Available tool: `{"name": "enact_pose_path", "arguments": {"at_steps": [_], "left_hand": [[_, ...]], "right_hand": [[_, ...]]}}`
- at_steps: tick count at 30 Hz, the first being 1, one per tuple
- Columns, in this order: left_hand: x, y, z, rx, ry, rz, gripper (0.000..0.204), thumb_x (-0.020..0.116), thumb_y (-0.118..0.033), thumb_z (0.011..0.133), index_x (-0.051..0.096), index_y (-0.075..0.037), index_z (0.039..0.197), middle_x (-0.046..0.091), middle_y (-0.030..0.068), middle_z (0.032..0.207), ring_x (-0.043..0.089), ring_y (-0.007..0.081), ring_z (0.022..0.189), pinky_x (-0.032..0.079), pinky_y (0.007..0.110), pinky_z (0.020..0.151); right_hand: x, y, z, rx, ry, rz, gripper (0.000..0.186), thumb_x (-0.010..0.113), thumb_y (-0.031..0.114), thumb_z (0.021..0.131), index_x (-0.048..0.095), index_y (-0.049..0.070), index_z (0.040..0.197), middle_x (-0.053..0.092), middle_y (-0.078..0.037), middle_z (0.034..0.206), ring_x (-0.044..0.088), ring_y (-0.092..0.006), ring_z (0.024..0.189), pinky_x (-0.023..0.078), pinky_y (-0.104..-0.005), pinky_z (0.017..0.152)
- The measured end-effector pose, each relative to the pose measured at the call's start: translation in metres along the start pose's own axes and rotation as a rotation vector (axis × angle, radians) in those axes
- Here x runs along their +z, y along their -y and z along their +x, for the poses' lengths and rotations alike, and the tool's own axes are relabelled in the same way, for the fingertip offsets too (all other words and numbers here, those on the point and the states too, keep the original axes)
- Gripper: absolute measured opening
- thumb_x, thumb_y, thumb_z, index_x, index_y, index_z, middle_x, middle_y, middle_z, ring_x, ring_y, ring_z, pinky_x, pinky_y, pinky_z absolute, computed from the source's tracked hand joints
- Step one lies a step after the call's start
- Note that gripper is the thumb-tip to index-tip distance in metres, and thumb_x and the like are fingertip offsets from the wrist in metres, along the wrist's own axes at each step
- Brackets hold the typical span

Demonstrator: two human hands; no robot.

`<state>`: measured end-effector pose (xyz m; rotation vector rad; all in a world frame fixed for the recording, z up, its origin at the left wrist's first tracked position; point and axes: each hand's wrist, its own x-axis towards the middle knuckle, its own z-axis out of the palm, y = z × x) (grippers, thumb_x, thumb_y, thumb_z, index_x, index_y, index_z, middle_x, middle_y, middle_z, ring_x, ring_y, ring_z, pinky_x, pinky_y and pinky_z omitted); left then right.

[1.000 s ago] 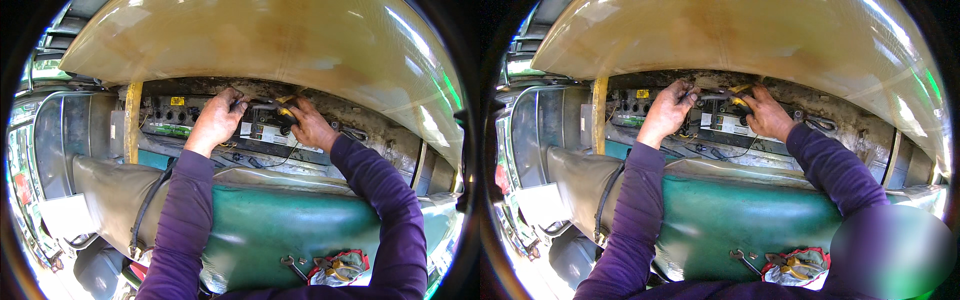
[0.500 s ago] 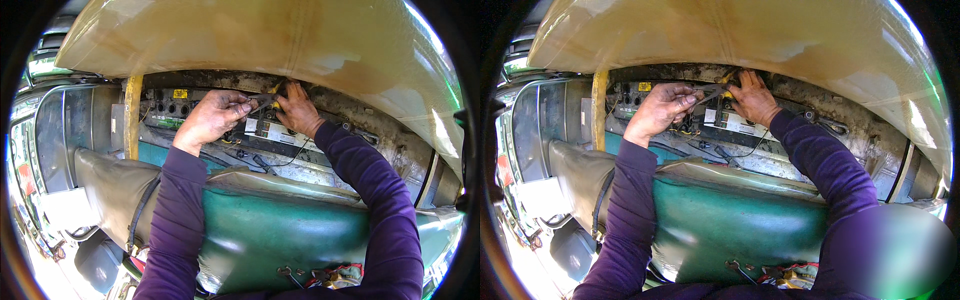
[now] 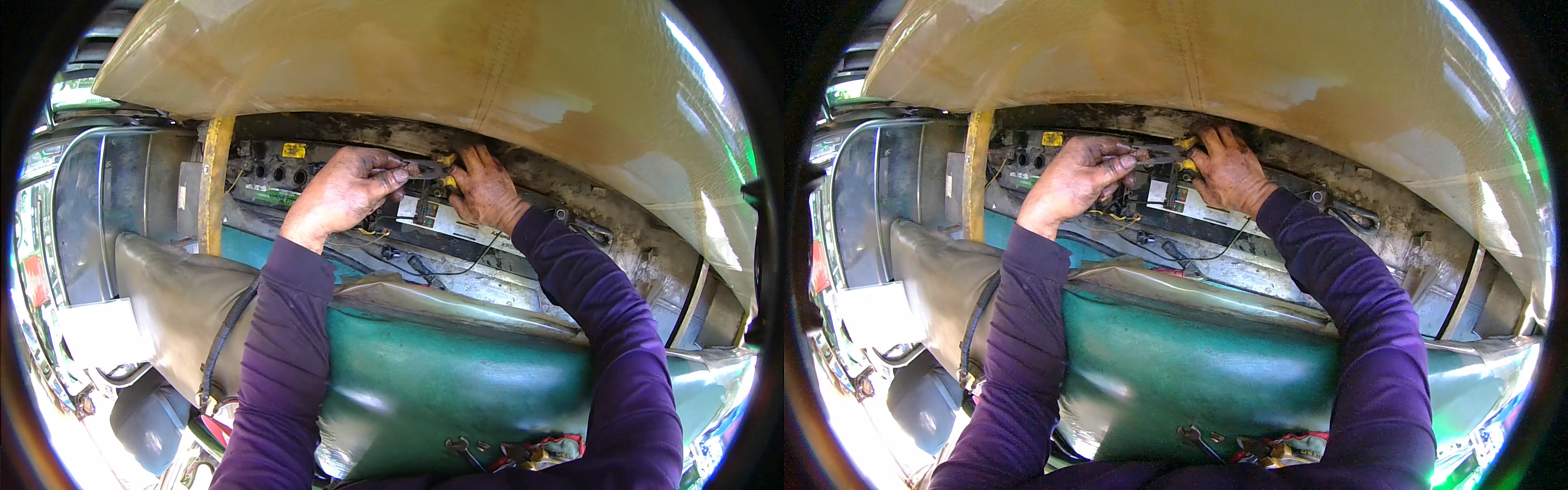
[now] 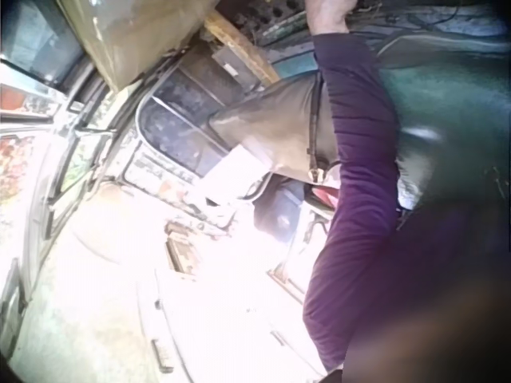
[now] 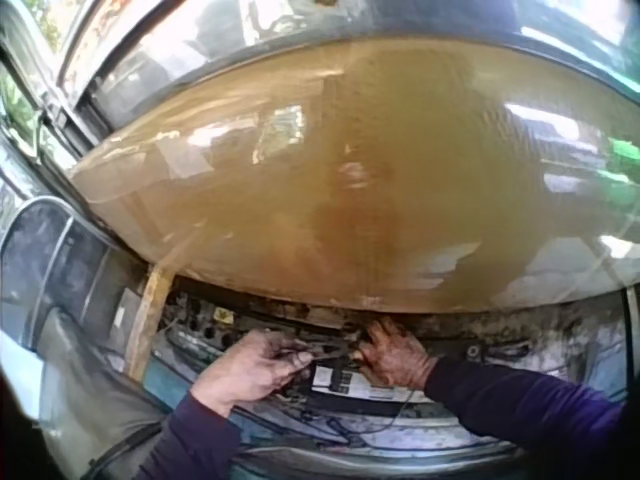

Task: The person works on the electrical system of a vehicle with the hood open, using pliers and a wrench to manipulate wires and components. They repeatedly adjust connections and handle small parts within the engine bay.

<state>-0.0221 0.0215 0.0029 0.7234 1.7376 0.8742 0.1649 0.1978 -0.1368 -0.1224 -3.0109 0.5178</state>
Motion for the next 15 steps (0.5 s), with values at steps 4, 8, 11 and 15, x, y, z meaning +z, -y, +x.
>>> {"name": "enact_pose_path", "arguments": {"at_steps": [4, 8, 11, 15], "left_hand": [[-0.002, 0.003, 0.002, 0.007, -0.041, 0.018, 0.035, 0.067, -0.027, 0.101, 0.069, 0.001, 0.122, 0.069, 0.0006, 0.084, 0.05, 0.0038, 0.063, 0.039, 0.021, 0.055], [0.0, 0.008, 0.007, 0.103, -0.049, -0.099, 0.037, 0.069, -0.025, 0.1, 0.068, 0.003, 0.125, 0.071, 0.0017, 0.088, 0.052, 0.0042, 0.067, 0.042, 0.022, 0.059], [-0.002, 0.011, 0.006, 0.1, -0.021, -0.105, 0.037, 0.07, -0.022, 0.099, 0.067, 0.005, 0.124, 0.072, 0.004, 0.09, 0.057, 0.0063, 0.074, 0.045, 0.023, 0.063], [-0.003, 0.008, 0.003, 0.122, -0.033, -0.008, 0.033, 0.069, -0.018, 0.099, 0.068, 0.007, 0.121, 0.073, 0.0067, 0.089, 0.06, 0.0091, 0.078, 0.048, 0.026, 0.068]], "right_hand": [[-0.002, -0.002, -0.009, -0.042, -0.011, 0.099, 0.05, 0.073, 0.031, 0.077, 0.064, 0.001, 0.116, 0.051, -0.028, 0.129, 0.052, -0.046, 0.122, 0.05, -0.0507, 0.101], [-0.018, 0.016, -0.02, -0.023, 0.019, 0.322, 0.048, 0.07, 0.025, 0.075, 0.064, -0.001, 0.114, 0.053, -0.028, 0.124, 0.06, -0.0462, 0.108, 0.054, -0.0476, 0.094], [-0.033, 0.031, -0.027, 0.108, 0.189, 0.457, 0.05, 0.065, 0.02, 0.075, 0.061, -0.004, 0.119, 0.054, -0.028, 0.122, 0.06, -0.0488, 0.101, 0.052, -0.0509, 0.094], [-0.047, 0.044, -0.027, 0.138, 0.162, 0.476, 0.048, 0.061, 0.018, 0.078, 0.056, -0.005, 0.12, 0.053, -0.03, 0.127, 0.058, -0.0502, 0.111, 0.047, -0.0566, 0.096]]}}
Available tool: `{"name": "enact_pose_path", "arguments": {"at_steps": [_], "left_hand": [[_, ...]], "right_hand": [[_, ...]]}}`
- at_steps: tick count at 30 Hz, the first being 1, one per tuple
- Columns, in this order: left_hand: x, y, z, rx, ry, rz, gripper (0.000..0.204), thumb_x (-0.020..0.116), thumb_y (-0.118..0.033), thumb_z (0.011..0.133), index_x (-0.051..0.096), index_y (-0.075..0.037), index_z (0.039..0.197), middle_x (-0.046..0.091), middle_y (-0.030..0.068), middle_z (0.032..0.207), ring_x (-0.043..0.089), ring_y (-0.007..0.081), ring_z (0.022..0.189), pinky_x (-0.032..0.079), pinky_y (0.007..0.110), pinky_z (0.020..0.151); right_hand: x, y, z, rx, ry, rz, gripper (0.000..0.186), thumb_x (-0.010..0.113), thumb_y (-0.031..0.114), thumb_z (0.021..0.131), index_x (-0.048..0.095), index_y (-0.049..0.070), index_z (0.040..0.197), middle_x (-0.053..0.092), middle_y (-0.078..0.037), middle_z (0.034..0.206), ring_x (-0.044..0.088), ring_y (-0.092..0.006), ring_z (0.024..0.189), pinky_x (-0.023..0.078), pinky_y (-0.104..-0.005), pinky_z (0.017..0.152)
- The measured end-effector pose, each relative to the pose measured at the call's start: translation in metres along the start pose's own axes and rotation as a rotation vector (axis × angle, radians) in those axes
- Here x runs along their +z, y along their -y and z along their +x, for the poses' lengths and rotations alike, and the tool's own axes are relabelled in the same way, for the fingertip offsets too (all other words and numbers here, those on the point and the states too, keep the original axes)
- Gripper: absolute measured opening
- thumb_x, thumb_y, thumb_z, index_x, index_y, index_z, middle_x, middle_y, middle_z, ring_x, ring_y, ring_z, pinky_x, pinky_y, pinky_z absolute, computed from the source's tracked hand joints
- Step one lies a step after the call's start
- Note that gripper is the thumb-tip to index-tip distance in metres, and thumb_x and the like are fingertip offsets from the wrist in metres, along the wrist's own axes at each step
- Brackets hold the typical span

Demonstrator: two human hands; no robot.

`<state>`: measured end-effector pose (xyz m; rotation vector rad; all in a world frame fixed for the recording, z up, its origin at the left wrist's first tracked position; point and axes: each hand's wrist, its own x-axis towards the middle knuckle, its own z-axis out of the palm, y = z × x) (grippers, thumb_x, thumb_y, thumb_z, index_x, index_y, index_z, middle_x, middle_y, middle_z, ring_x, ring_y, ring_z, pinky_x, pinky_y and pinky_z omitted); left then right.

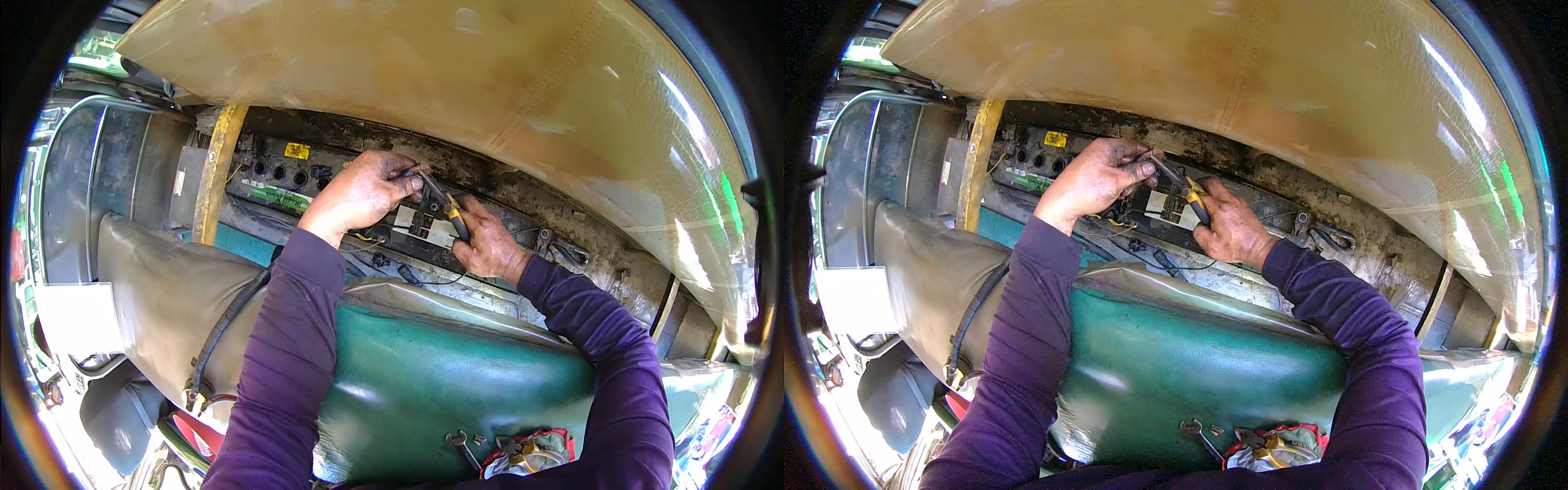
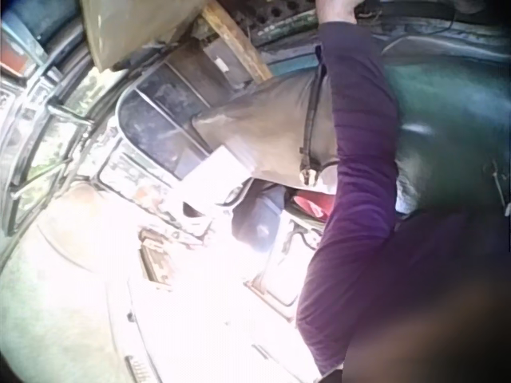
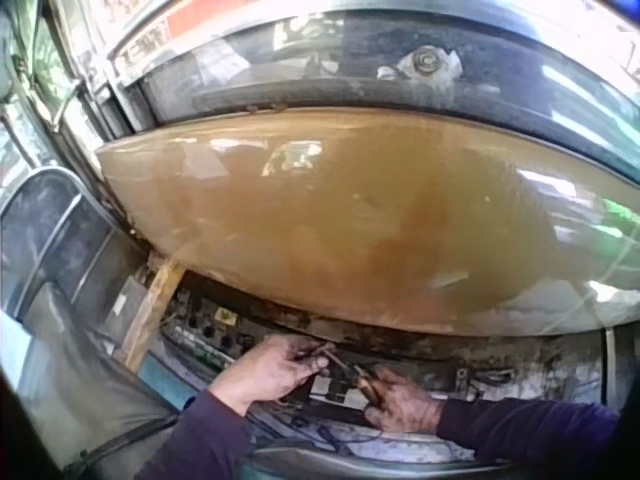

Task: The person works on the electrical system of a vehicle with the hood open, using pliers and a wrench to manipulate wires and components. They repeatedly adjust connections and handle small parts within the engine bay.

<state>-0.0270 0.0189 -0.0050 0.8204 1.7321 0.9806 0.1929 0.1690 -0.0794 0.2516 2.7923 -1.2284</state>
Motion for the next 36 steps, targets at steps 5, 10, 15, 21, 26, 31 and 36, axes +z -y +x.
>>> {"name": "enact_pose_path", "arguments": {"at_steps": [5, 10, 15, 21, 26, 31, 36], "left_hand": [[0.009, -0.001, 0.005, 0.023, -0.02, 0.101, 0.028, 0.069, -0.017, 0.095, 0.071, 0.005, 0.113, 0.075, 0.0177, 0.093, 0.069, 0.0243, 0.085, 0.053, 0.036, 0.08], [0.028, 0.005, 0.004, 0.094, -0.124, 0.415, 0.024, 0.07, -0.02, 0.092, 0.073, -0.002, 0.109, 0.071, 0.0246, 0.101, 0.067, 0.0451, 0.095, 0.053, 0.048, 0.085], [0.037, 0.008, 0.0, 0.186, -0.177, 0.639, 0.024, 0.071, -0.017, 0.089, 0.073, -0.003, 0.109, 0.071, 0.0246, 0.098, 0.067, 0.0454, 0.096, 0.053, 0.053, 0.086], [0.032, 0.011, 0.003, 0.269, -0.187, 0.543, 0.023, 0.07, -0.017, 0.089, 0.071, -0.001, 0.104, 0.07, 0.0276, 0.096, 0.067, 0.0459, 0.095, 0.054, 0.053, 0.085], [0.024, 0.003, 0.003, 0.156, -0.27, 0.422, 0.033, 0.068, -0.02, 0.094, 0.062, 0.001, 0.118, 0.069, 0.0315, 0.1, 0.066, 0.0486, 0.098, 0.053, 0.054, 0.087], [0.022, -0.009, 0.001, 0.124, -0.352, 0.408, 0.032, 0.068, -0.019, 0.094, 0.063, 0.002, 0.118, 0.069, 0.0313, 0.103, 0.066, 0.0471, 0.103, 0.053, 0.051, 0.088], [0.014, -0.009, 0.003, 0.166, -0.368, 0.37, 0.029, 0.069, -0.019, 0.095, 0.069, 0.004, 0.112, 0.072, 0.0264, 0.103, 0.071, 0.0412, 0.098, 0.054, 0.042, 0.086]], "right_hand": [[-0.021, 0.037, -0.009, 0.237, 0.124, 0.297, 0.034, 0.059, 0.016, 0.083, 0.059, -0.007, 0.108, 0.065, -0.027, 0.097, 0.064, -0.0437, 0.086, 0.052, -0.0489, 0.081], [-0.073, 0.094, -0.014, 0.622, 0.303, 0.532, 0.029, 0.059, 0.021, 0.087, 0.061, -0.008, 0.092, 0.064, -0.021, 0.073, 0.065, -0.0278, 0.068, 0.051, -0.0394, 0.064], [-0.138, 0.105, 0.046, 1.207, 0.607, 1.064, 0.03, 0.058, 0.023, 0.085, 0.062, 0.0, 0.104, 0.067, -0.018, 0.088, 0.069, -0.0386, 0.08, 0.057, -0.0575, 0.068], [-0.162, 0.093, 0.046, 1.178, 0.754, 1.138, 0.045, 0.052, 0.031, 0.09, 0.064, -0.006, 0.111, 0.07, -0.025, 0.097, 0.07, -0.0434, 0.087, 0.058, -0.0562, 0.074], [-0.111, 0.053, -0.021, 0.672, 0.371, 0.101, 0.05, 0.06, 0.02, 0.088, 0.055, -0.01, 0.127, 0.058, -0.031, 0.114, 0.059, -0.0489, 0.109, 0.052, -0.0499, 0.099], [-0.035, -0.008, -0.011, 0.114, -0.061, -0.215, 0.061, 0.065, 0.019, 0.082, 0.05, -0.009, 0.133, 0.034, -0.039, 0.14, 0.042, -0.0578, 0.128, 0.04, -0.0475, 0.115], [0.006, -0.044, 0.029, 0.004, -0.082, -0.235, 0.062, 0.068, 0.02, 0.082, 0.05, -0.008, 0.134, 0.028, -0.037, 0.153, 0.032, -0.0542, 0.143, 0.033, -0.0486, 0.12]]}}
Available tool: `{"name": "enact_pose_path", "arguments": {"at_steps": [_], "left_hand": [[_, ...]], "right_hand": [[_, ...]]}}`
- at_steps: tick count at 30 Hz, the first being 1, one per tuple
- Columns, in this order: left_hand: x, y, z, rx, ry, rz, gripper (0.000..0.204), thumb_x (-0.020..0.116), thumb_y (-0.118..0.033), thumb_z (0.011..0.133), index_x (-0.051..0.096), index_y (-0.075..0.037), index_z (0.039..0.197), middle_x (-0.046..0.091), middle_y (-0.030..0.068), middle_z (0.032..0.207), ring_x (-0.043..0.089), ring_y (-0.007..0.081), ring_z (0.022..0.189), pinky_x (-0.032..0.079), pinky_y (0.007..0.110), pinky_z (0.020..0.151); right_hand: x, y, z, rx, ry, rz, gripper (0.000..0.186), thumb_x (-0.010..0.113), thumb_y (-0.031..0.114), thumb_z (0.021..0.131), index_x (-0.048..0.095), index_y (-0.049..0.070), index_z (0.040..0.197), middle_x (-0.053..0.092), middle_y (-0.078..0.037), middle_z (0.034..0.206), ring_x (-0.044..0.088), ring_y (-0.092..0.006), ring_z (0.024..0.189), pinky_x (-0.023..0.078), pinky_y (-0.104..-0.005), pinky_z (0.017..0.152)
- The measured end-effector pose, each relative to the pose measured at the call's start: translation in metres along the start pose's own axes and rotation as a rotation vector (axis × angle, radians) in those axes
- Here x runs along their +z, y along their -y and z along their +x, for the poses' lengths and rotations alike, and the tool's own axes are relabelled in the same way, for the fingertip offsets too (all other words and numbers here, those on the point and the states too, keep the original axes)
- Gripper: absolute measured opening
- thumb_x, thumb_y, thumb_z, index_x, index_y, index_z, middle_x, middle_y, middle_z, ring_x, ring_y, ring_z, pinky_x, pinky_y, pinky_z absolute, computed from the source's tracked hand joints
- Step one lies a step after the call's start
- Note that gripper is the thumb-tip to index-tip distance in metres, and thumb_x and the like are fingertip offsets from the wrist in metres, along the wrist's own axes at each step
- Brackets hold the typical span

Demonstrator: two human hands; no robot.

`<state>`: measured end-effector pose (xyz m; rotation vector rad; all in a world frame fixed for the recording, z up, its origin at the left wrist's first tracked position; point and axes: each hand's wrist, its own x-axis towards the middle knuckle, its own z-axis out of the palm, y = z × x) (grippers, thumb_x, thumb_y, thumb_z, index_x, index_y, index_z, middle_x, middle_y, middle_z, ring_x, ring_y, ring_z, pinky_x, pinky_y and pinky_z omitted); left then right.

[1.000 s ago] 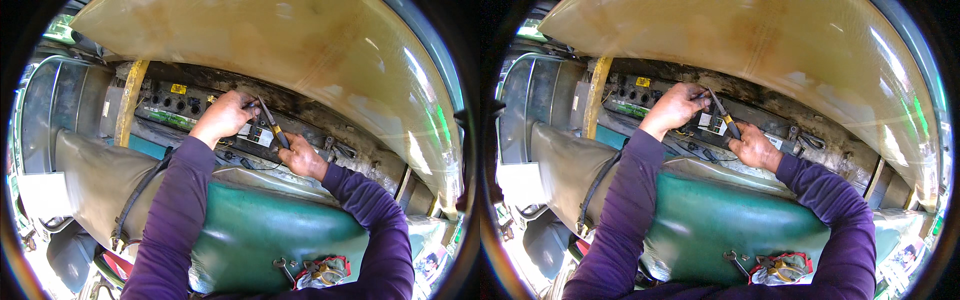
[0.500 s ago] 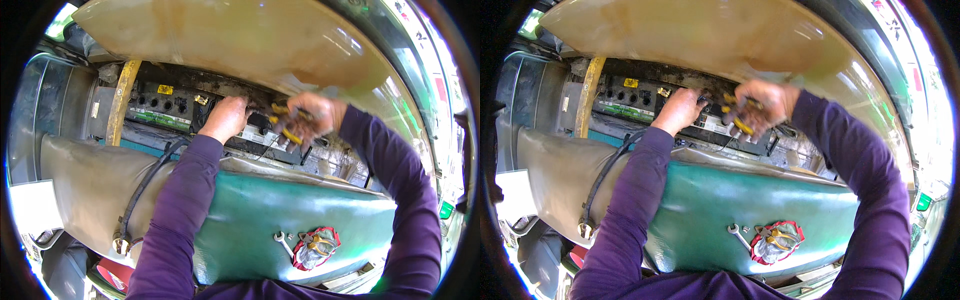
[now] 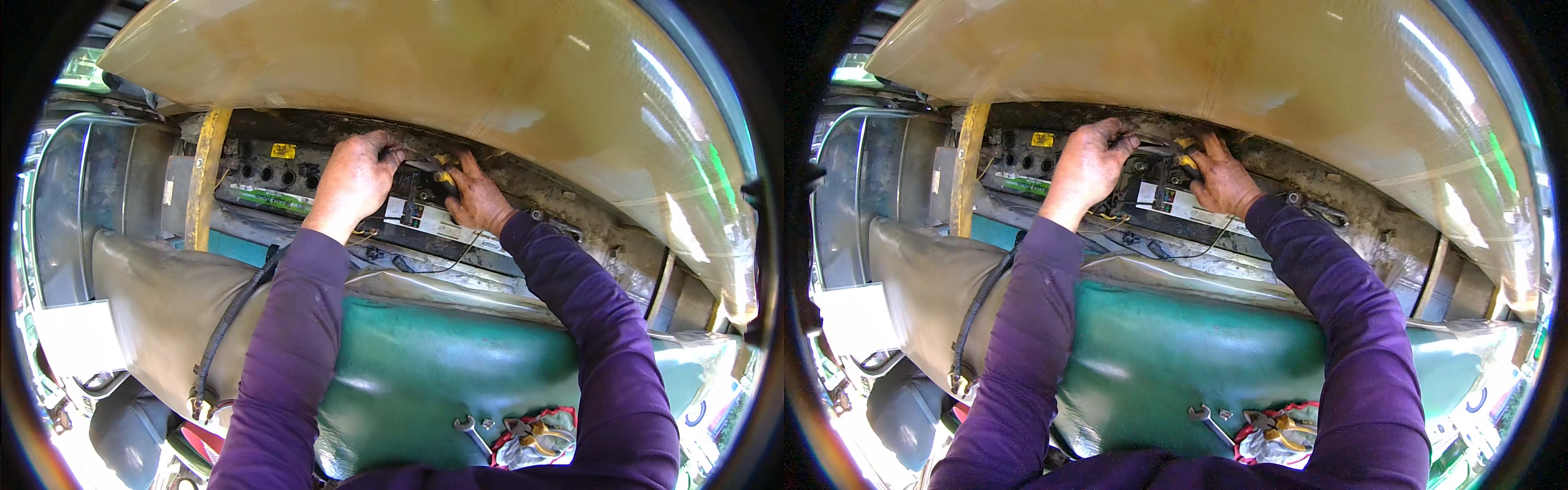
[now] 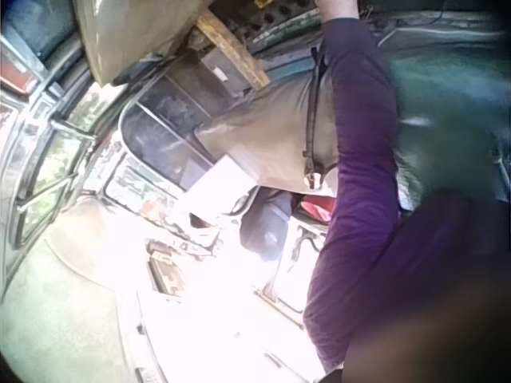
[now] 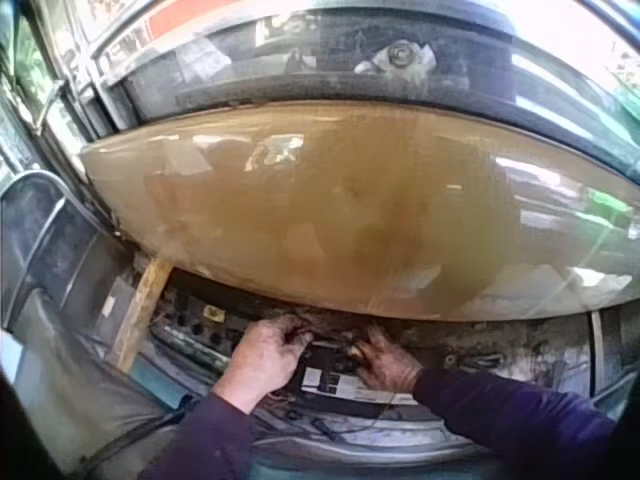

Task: The person works on the electrical system of a vehicle with the hood open, using pliers and a wrench to manipulate wires and components. They repeatedly adjust connections and handle small parts within the engine bay.

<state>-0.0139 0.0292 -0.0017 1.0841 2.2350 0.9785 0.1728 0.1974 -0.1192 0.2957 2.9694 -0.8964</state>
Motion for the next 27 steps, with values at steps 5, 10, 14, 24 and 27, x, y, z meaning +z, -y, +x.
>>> {"name": "enact_pose_path", "arguments": {"at_steps": [5, 10, 14, 24, 27], "left_hand": [[-0.007, 0.008, 0.004, -0.062, 0.135, -0.158, 0.028, 0.066, -0.017, 0.097, 0.07, 0.004, 0.114, 0.075, 0.0115, 0.091, 0.064, 0.0155, 0.074, 0.051, 0.031, 0.068], [-0.008, 0.011, 0.005, -0.138, 0.174, -0.229, 0.027, 0.065, -0.017, 0.099, 0.071, 0.005, 0.113, 0.074, 0.0079, 0.09, 0.057, 0.01, 0.068, 0.048, 0.027, 0.061], [-0.01, 0.013, 0.006, -0.179, 0.192, -0.251, 0.028, 0.064, -0.018, 0.1, 0.07, 0.006, 0.113, 0.074, 0.0085, 0.09, 0.059, 0.01, 0.071, 0.048, 0.026, 0.062], [-0.015, 0.014, 0.004, -0.347, 0.284, -0.497, 0.029, 0.067, -0.02, 0.099, 0.068, 0.004, 0.116, 0.073, 0.0079, 0.097, 0.054, 0.0099, 0.064, 0.045, 0.025, 0.058], [-0.015, 0.013, 0.004, -0.384, 0.243, -0.557, 0.029, 0.067, -0.018, 0.099, 0.067, 0.004, 0.117, 0.073, 0.008, 0.097, 0.054, 0.0096, 0.063, 0.043, 0.024, 0.057]], "right_hand": [[0.018, -0.011, 0.028, -0.044, -0.013, -0.03, 0.068, 0.072, 0.018, 0.079, 0.049, -0.004, 0.14, 0.03, -0.032, 0.156, 0.03, -0.0511, 0.146, 0.029, -0.0451, 0.123], [0.029, -0.01, 0.04, -0.008, 0.03, 0.089, 0.064, 0.072, 0.02, 0.083, 0.05, -0.004, 0.138, 0.029, -0.035, 0.155, 0.03, -0.0507, 0.145, 0.03, -0.0436, 0.123], [0.04, -0.007, 0.045, -0.106, -0.078, 0.095, 0.062, 0.071, 0.018, 0.083, 0.051, -0.002, 0.138, 0.026, -0.036, 0.156, 0.028, -0.0522, 0.146, 0.029, -0.046, 0.123], [0.046, -0.024, 0.048, -0.178, -0.18, 0.09, 0.05, 0.068, 0.019, 0.084, 0.057, 0.001, 0.129, 0.029, -0.039, 0.153, 0.028, -0.0549, 0.144, 0.027, -0.0518, 0.122], [0.049, -0.019, 0.043, -0.164, -0.204, 0.1, 0.05, 0.066, 0.012, 0.081, 0.058, -0.004, 0.127, 0.035, -0.035, 0.149, 0.034, -0.0522, 0.141, 0.032, -0.0482, 0.12]]}}
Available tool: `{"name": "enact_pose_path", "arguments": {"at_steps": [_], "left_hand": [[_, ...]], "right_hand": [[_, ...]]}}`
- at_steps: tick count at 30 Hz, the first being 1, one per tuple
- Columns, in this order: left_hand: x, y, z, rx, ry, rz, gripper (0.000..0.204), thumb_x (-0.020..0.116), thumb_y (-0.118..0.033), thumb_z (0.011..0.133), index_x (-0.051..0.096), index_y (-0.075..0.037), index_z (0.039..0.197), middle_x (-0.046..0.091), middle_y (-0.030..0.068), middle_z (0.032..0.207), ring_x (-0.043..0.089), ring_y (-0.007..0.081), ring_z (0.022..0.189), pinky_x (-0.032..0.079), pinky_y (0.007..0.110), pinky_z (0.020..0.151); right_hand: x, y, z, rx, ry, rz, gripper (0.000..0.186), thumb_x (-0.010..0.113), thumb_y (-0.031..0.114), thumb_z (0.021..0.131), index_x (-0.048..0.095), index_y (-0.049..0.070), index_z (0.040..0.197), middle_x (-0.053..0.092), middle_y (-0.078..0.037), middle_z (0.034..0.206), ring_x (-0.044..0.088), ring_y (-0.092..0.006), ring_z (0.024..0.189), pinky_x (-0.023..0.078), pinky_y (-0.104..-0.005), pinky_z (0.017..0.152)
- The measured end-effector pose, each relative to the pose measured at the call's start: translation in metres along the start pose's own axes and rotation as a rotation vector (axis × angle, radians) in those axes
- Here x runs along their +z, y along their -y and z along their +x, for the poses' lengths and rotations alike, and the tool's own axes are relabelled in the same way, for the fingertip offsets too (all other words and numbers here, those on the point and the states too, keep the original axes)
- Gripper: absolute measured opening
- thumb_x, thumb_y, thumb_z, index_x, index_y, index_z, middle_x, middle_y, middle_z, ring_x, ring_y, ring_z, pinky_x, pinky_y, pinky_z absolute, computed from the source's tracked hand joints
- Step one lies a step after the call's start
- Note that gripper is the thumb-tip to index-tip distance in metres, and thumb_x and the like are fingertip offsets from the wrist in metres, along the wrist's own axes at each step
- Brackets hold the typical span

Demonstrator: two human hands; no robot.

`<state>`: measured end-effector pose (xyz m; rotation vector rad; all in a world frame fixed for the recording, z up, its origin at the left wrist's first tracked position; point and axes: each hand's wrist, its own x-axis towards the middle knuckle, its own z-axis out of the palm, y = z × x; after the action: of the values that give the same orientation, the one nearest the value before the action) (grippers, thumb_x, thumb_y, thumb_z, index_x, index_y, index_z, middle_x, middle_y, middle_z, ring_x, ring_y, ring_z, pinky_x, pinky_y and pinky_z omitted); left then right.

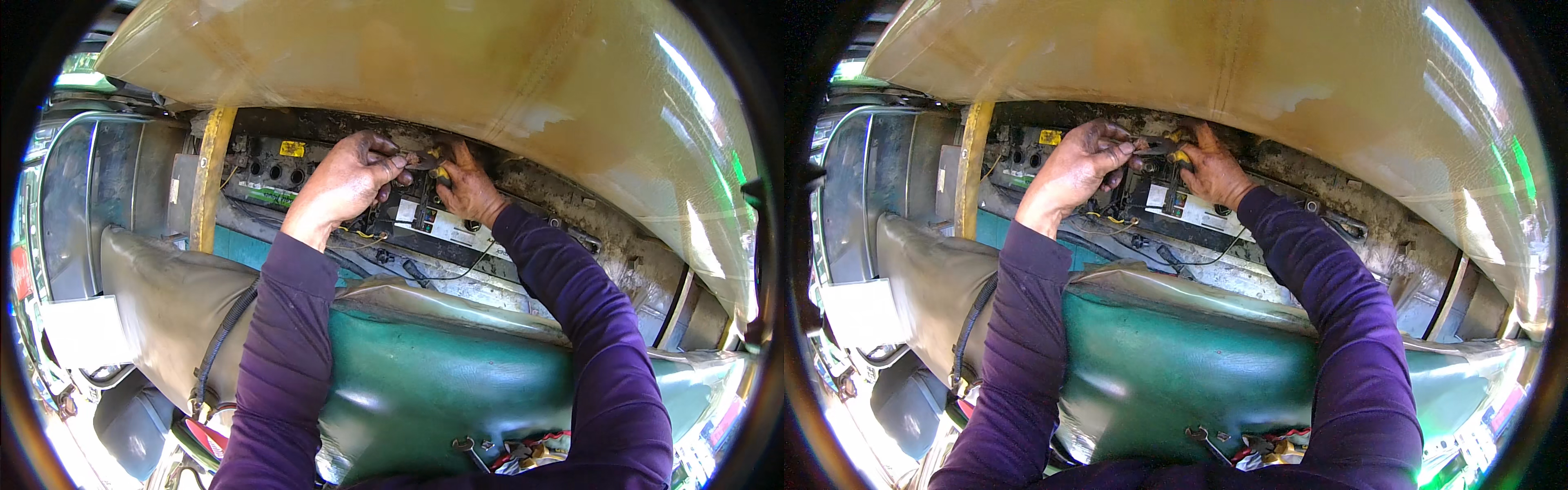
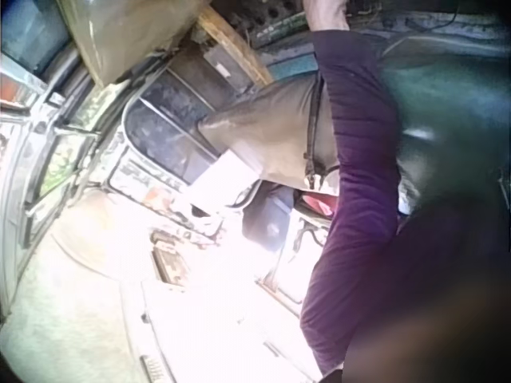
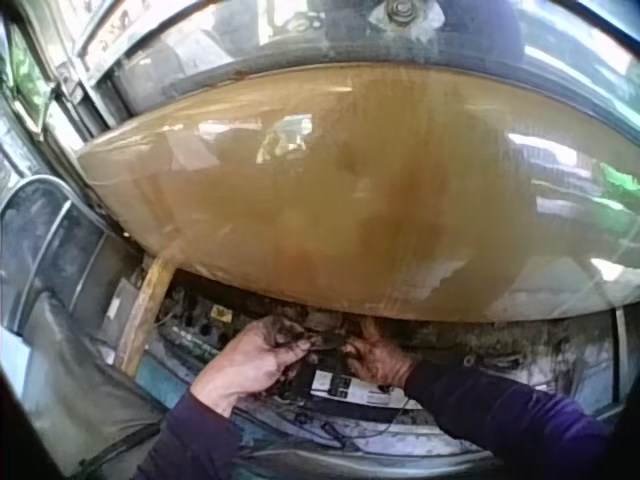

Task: The person works on the electrical system of a vehicle with the hood open, using pliers and a wrench to manipulate wires and components. They repeatedly adjust connections and handle small parts within the engine bay.

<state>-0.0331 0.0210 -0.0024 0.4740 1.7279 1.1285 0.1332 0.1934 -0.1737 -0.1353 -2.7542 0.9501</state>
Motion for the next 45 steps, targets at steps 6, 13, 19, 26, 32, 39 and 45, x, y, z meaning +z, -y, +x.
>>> {"name": "enact_pose_path", "arguments": {"at_steps": [6, 13, 19, 26, 32, 39, 45], "left_hand": [[-0.001, -0.005, -0.002, 0.037, -0.006, 0.033, 0.025, 0.065, -0.015, 0.098, 0.07, 0.004, 0.115, 0.073, 0.0059, 0.091, 0.054, 0.0079, 0.062, 0.043, 0.024, 0.055], [0.0, -0.004, -0.002, 0.048, -0.02, 0.079, 0.024, 0.063, -0.018, 0.099, 0.072, 0.0, 0.113, 0.072, 0.0032, 0.086, 0.053, 0.0079, 0.061, 0.042, 0.023, 0.055], [0.004, 0.002, 0.002, 0.119, -0.097, 0.087, 0.026, 0.057, -0.024, 0.103, 0.069, -0.001, 0.102, 0.07, 0.0032, 0.083, 0.056, 0.0104, 0.069, 0.045, 0.028, 0.064], [0.008, 0.004, 0.0, 0.193, 0.036, 0.514, 0.032, 0.062, -0.027, 0.1, 0.068, 0.002, 0.112, 0.072, 0.0226, 0.094, 0.067, 0.0392, 0.087, 0.051, 0.045, 0.079], [0.026, 0.013, -0.002, 0.368, -0.052, 0.601, 0.026, 0.064, -0.021, 0.096, 0.069, 0.001, 0.109, 0.068, 0.0283, 0.101, 0.064, 0.0482, 0.098, 0.051, 0.052, 0.083], [0.034, 0.021, -0.009, 0.485, -0.055, 0.78, 0.022, 0.066, -0.018, 0.091, 0.068, 0.003, 0.098, 0.069, 0.0298, 0.091, 0.066, 0.0477, 0.092, 0.052, 0.056, 0.085], [0.032, 0.016, -0.008, 0.382, 0.091, 0.744, 0.026, 0.071, -0.023, 0.091, 0.071, -0.001, 0.104, 0.07, 0.027, 0.102, 0.066, 0.0446, 0.102, 0.052, 0.052, 0.09]], "right_hand": [[0.011, 0.009, -0.003, 0.034, -0.05, 0.048, 0.047, 0.065, 0.01, 0.079, 0.059, -0.003, 0.124, 0.04, -0.033, 0.141, 0.044, -0.052, 0.131, 0.041, -0.0496, 0.112], [0.005, 0.006, -0.001, -0.031, -0.088, 0.029, 0.052, 0.066, 0.02, 0.082, 0.059, -0.005, 0.126, 0.037, -0.041, 0.143, 0.043, -0.0556, 0.132, 0.04, -0.048, 0.114], [-0.013, 0.036, -0.015, 0.097, 0.028, 0.175, 0.04, 0.063, 0.019, 0.079, 0.061, -0.005, 0.11, 0.05, -0.037, 0.119, 0.052, -0.0533, 0.112, 0.046, -0.0514, 0.1], [-0.074, 0.093, -0.041, 0.35, 0.206, 0.349, 0.018, 0.056, 0.011, 0.079, 0.058, -0.003, 0.089, 0.054, -0.028, 0.09, 0.056, -0.0467, 0.084, 0.048, -0.0523, 0.077], [-0.157, 0.146, -0.014, 0.814, 0.52, 0.592, 0.018, 0.06, 0.014, 0.083, 0.063, -0.003, 0.087, 0.06, -0.019, 0.077, 0.063, -0.0297, 0.067, 0.054, -0.0455, 0.062], [-0.223, 0.153, 0.076, 1.482, 0.888, 0.921, 0.024, 0.062, 0.026, 0.083, 0.064, 0.003, 0.088, 0.067, -0.017, 0.079, 0.068, -0.0346, 0.066, 0.059, -0.0484, 0.061], [-0.239, 0.128, 0.074, 1.512, 1.173, 0.999, 0.045, 0.05, 0.031, 0.089, 0.066, -0.003, 0.114, 0.071, -0.024, 0.094, 0.074, -0.039, 0.088, 0.06, -0.0491, 0.063]]}}
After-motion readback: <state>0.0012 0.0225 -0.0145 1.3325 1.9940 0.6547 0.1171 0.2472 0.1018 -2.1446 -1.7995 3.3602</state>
